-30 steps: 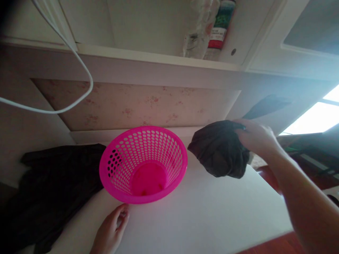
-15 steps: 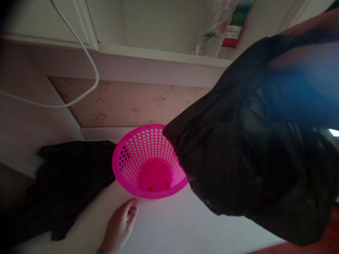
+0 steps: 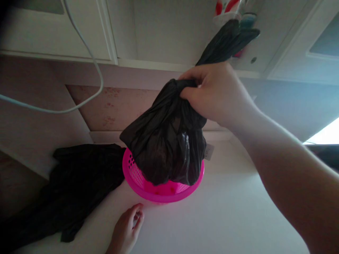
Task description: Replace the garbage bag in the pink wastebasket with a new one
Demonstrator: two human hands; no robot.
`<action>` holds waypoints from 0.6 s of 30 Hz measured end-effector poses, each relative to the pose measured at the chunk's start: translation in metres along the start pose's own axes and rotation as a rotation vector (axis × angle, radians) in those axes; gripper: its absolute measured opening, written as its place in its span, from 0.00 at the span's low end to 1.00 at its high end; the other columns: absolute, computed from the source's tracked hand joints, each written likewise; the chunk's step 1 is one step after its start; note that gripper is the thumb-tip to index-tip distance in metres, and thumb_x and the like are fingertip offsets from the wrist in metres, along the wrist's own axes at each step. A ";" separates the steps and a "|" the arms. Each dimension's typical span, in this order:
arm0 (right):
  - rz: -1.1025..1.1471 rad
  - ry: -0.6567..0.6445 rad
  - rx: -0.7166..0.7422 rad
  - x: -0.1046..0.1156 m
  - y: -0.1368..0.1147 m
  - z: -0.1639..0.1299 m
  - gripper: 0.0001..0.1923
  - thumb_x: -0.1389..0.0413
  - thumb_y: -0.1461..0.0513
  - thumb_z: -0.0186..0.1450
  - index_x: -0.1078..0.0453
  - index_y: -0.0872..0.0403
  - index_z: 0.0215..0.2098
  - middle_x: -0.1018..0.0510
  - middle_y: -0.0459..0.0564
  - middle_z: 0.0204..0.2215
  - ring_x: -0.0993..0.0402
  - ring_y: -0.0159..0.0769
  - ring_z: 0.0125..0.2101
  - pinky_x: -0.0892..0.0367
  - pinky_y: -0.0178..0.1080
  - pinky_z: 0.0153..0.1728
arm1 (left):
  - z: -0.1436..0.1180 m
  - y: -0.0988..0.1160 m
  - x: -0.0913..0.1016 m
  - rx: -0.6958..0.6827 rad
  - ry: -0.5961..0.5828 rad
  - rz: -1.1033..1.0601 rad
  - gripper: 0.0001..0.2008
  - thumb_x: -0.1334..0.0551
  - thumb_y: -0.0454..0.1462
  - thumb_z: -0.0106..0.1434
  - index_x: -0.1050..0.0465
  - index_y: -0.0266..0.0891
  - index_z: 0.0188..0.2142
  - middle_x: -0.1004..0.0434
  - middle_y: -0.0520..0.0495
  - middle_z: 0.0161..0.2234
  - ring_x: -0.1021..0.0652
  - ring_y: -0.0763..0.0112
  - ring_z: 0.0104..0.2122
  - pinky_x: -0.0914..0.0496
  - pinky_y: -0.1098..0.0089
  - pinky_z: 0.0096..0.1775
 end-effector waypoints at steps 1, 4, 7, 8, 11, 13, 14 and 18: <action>-0.068 -0.016 0.015 -0.008 0.004 0.000 0.13 0.39 0.64 0.58 0.19 0.56 0.41 0.20 0.44 0.25 0.24 0.31 0.25 0.30 0.37 0.29 | 0.000 0.000 0.000 0.007 -0.007 -0.002 0.17 0.48 0.46 0.73 0.25 0.39 0.45 0.16 0.43 0.30 0.16 0.65 0.27 0.22 0.70 0.31; -0.211 -0.091 0.034 -0.028 0.023 0.000 0.14 0.40 0.64 0.58 0.18 0.52 0.42 0.16 0.45 0.30 0.21 0.40 0.31 0.28 0.42 0.35 | -0.001 -0.002 -0.001 0.025 -0.004 -0.007 0.17 0.47 0.45 0.72 0.24 0.39 0.44 0.15 0.42 0.31 0.16 0.64 0.28 0.21 0.69 0.31; -0.260 -0.167 0.077 -0.044 0.034 -0.005 0.13 0.41 0.63 0.58 0.18 0.50 0.40 0.16 0.46 0.31 0.20 0.42 0.33 0.28 0.41 0.36 | -0.001 -0.003 -0.003 0.040 -0.024 -0.009 0.15 0.46 0.43 0.71 0.23 0.40 0.44 0.15 0.41 0.32 0.16 0.64 0.28 0.22 0.69 0.31; -0.273 -0.194 0.089 -0.049 0.035 -0.008 0.13 0.41 0.63 0.58 0.18 0.50 0.40 0.16 0.46 0.31 0.20 0.42 0.33 0.29 0.41 0.36 | -0.002 -0.004 -0.004 0.043 -0.042 -0.008 0.14 0.45 0.42 0.71 0.23 0.40 0.45 0.15 0.41 0.32 0.16 0.64 0.28 0.22 0.69 0.31; -0.329 -0.281 0.100 -0.062 0.036 -0.015 0.15 0.42 0.63 0.58 0.18 0.50 0.41 0.16 0.48 0.33 0.20 0.43 0.34 0.29 0.40 0.37 | -0.003 -0.005 -0.007 0.033 -0.064 0.012 0.12 0.45 0.40 0.71 0.24 0.39 0.45 0.15 0.42 0.33 0.16 0.64 0.29 0.22 0.69 0.32; -0.369 -0.343 0.092 -0.069 0.038 -0.019 0.16 0.43 0.63 0.59 0.18 0.50 0.42 0.15 0.49 0.35 0.20 0.44 0.36 0.30 0.40 0.39 | -0.004 -0.006 -0.008 0.013 -0.061 0.025 0.12 0.45 0.39 0.71 0.25 0.39 0.45 0.15 0.41 0.33 0.16 0.64 0.30 0.21 0.68 0.32; -0.387 -0.373 0.088 -0.073 0.040 -0.021 0.16 0.44 0.63 0.59 0.18 0.50 0.43 0.15 0.50 0.36 0.20 0.45 0.37 0.30 0.40 0.39 | -0.004 -0.007 -0.008 0.003 -0.059 0.029 0.11 0.45 0.39 0.70 0.25 0.39 0.45 0.15 0.42 0.34 0.16 0.63 0.30 0.21 0.68 0.32; -0.436 -0.487 0.085 -0.084 0.050 -0.028 0.18 0.45 0.63 0.60 0.19 0.51 0.45 0.15 0.52 0.38 0.20 0.46 0.39 0.31 0.40 0.40 | -0.004 -0.007 -0.008 -0.008 -0.061 0.031 0.10 0.44 0.38 0.70 0.25 0.39 0.45 0.15 0.42 0.34 0.16 0.63 0.31 0.21 0.68 0.33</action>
Point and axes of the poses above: each hand's wrist, its own z-axis towards the middle knuckle, its own x-axis out of the back of the hand, y = z × x, the point moved 3 cm from there along z, towards the middle knuckle
